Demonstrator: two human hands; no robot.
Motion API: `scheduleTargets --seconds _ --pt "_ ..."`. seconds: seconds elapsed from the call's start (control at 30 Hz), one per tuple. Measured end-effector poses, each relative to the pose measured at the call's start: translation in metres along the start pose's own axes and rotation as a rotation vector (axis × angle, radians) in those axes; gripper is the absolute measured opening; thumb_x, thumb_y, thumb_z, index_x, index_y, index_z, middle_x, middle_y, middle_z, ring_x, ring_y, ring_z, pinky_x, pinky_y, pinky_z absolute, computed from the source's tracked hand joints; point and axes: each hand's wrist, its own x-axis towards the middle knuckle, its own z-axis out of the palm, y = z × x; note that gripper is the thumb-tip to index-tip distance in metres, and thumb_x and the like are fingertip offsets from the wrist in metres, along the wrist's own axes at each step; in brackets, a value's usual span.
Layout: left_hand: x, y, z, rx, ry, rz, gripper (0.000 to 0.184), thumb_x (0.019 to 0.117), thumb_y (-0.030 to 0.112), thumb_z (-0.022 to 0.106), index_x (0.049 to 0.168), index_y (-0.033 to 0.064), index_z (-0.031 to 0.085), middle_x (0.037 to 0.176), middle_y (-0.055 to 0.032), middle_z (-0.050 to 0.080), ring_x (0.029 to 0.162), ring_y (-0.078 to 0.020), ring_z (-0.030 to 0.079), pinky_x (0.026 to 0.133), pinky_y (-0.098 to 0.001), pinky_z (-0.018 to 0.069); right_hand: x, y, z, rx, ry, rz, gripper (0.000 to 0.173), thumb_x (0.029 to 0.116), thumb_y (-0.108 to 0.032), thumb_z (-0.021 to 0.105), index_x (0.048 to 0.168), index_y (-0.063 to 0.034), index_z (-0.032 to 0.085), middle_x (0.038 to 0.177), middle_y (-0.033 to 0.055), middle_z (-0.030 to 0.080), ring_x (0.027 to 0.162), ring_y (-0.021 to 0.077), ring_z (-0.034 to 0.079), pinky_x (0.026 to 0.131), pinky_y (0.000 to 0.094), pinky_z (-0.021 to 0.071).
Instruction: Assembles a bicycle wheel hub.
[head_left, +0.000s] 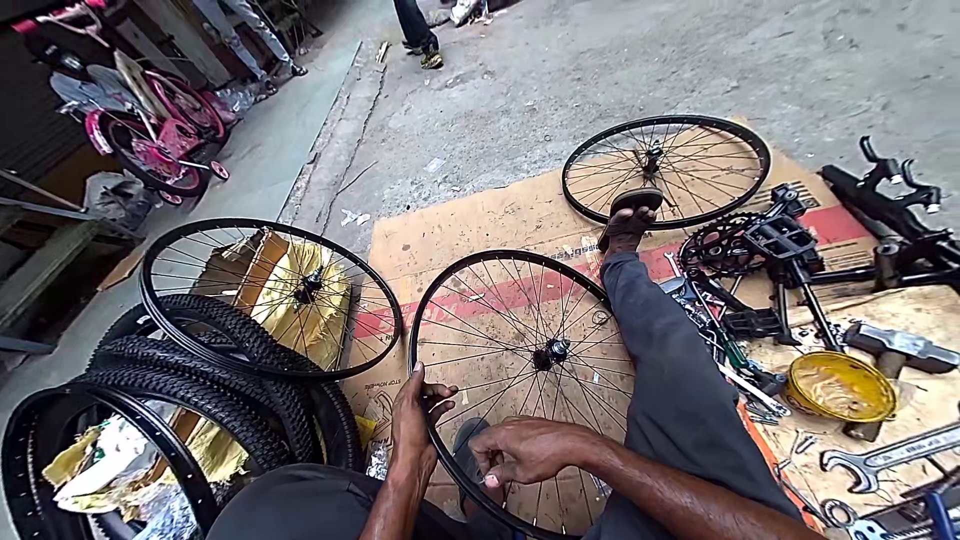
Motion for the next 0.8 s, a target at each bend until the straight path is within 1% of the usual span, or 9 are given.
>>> scheduleTargets --seconds 0.13,0.23,0.3,0.37,0.47,0.53,0.63,0.7,0.8 --pt "0.0 0.002 0.001 -0.006 0.002 -0.002 0.049 0.1105 0.036 0.042 0.08 0.0017 0.057 0.07 -0.0155 0.068 0.071 -0.0288 0.072 0.064 -0.0387 0.0606 0.0 0.002 0.007 0.014 0.1 0.014 0.019 0.092 -0.021 0.076 0.104 -0.0079 0.069 0.099 0.0079 0.069 0.09 0.0232 0.066 0.086 0.0495 0.0523" --pt "-0.003 0.003 0.003 0.002 -0.005 0.011 0.047 0.1104 0.036 0.043 0.081 0.0016 0.057 0.07 -0.0147 0.067 0.07 -0.0278 0.072 0.063 -0.0376 0.0604 0.008 -0.004 0.022 -0.091 0.255 0.054 0.016 0.0797 -0.009 0.076 0.095 -0.009 0.07 0.091 0.0087 0.07 0.085 0.0274 0.067 0.078 0.0535 0.0517" --pt "-0.004 0.003 0.003 0.001 -0.006 0.013 0.045 0.11 0.035 0.044 0.083 0.0019 0.058 0.07 -0.0145 0.067 0.07 -0.0275 0.072 0.063 -0.0374 0.0603 0.009 -0.003 0.022 -0.115 0.237 -0.048 0.013 0.0835 -0.012 0.076 0.092 -0.0061 0.068 0.093 0.0108 0.066 0.087 0.0281 0.064 0.077 0.0514 0.0518" --pt "-0.005 0.003 0.003 -0.008 -0.006 0.008 0.045 0.1099 0.036 0.045 0.085 0.0013 0.059 0.07 -0.0145 0.068 0.069 -0.0272 0.072 0.063 -0.0378 0.0607 0.001 -0.003 0.014 -0.101 0.164 -0.1 0.018 0.0911 -0.022 0.075 0.099 -0.0058 0.069 0.097 0.0111 0.067 0.092 0.027 0.065 0.084 0.0493 0.0531" --pt "-0.004 0.002 0.0 -0.015 0.007 0.004 0.045 0.1093 0.037 0.046 0.086 0.0008 0.059 0.07 -0.0146 0.067 0.068 -0.0271 0.071 0.063 -0.0381 0.061 -0.009 0.005 0.008 -0.052 0.101 -0.107 0.029 0.1048 -0.032 0.057 0.105 -0.0061 0.069 0.099 0.0103 0.069 0.095 0.0246 0.068 0.087 0.0482 0.0535" --pt "-0.004 0.0 -0.001 -0.007 0.017 -0.003 0.044 0.1086 0.038 0.048 0.085 0.0026 0.058 0.069 -0.0132 0.067 0.066 -0.026 0.071 0.063 -0.0379 0.0611 -0.004 0.004 0.007 -0.007 0.11 -0.022 0.026 0.1023 -0.031 0.062 0.105 -0.0059 0.068 0.096 0.0089 0.071 0.091 0.023 0.069 0.084 0.0479 0.0538" --pt "-0.004 -0.001 -0.001 0.003 0.023 -0.018 0.044 0.1078 0.04 0.049 0.083 0.0045 0.058 0.069 -0.0115 0.067 0.066 -0.0241 0.07 0.064 -0.0366 0.0608 -0.001 0.0 0.001 0.004 0.105 0.07 0.042 0.0958 -0.033 0.074 0.125 -0.0073 0.057 0.103 0.0093 0.072 0.09 0.0229 0.071 0.087 0.0467 0.0573" --pt "-0.003 0.0 0.0 0.006 0.025 -0.016 0.044 0.1079 0.039 0.05 0.083 0.0042 0.058 0.069 -0.0115 0.067 0.066 -0.0243 0.07 0.063 -0.0364 0.0606 -0.004 0.003 0.004 -0.035 0.125 0.042 0.04 0.0968 -0.035 0.072 0.125 -0.0089 0.062 0.092 0.0101 0.07 0.076 0.0246 0.067 0.077 0.0481 0.0548" --pt "-0.004 0.001 0.001 0.011 0.017 -0.01 0.043 0.1079 0.039 0.049 0.084 0.0045 0.058 0.07 -0.0118 0.067 0.067 -0.0244 0.071 0.064 -0.0366 0.0607 -0.005 0.006 0.024 -0.181 0.289 -0.002 0.033 0.0968 -0.029 0.071 0.126 -0.014 0.068 0.091 0.0099 0.071 0.079 0.0265 0.068 0.079 0.0495 0.0554"
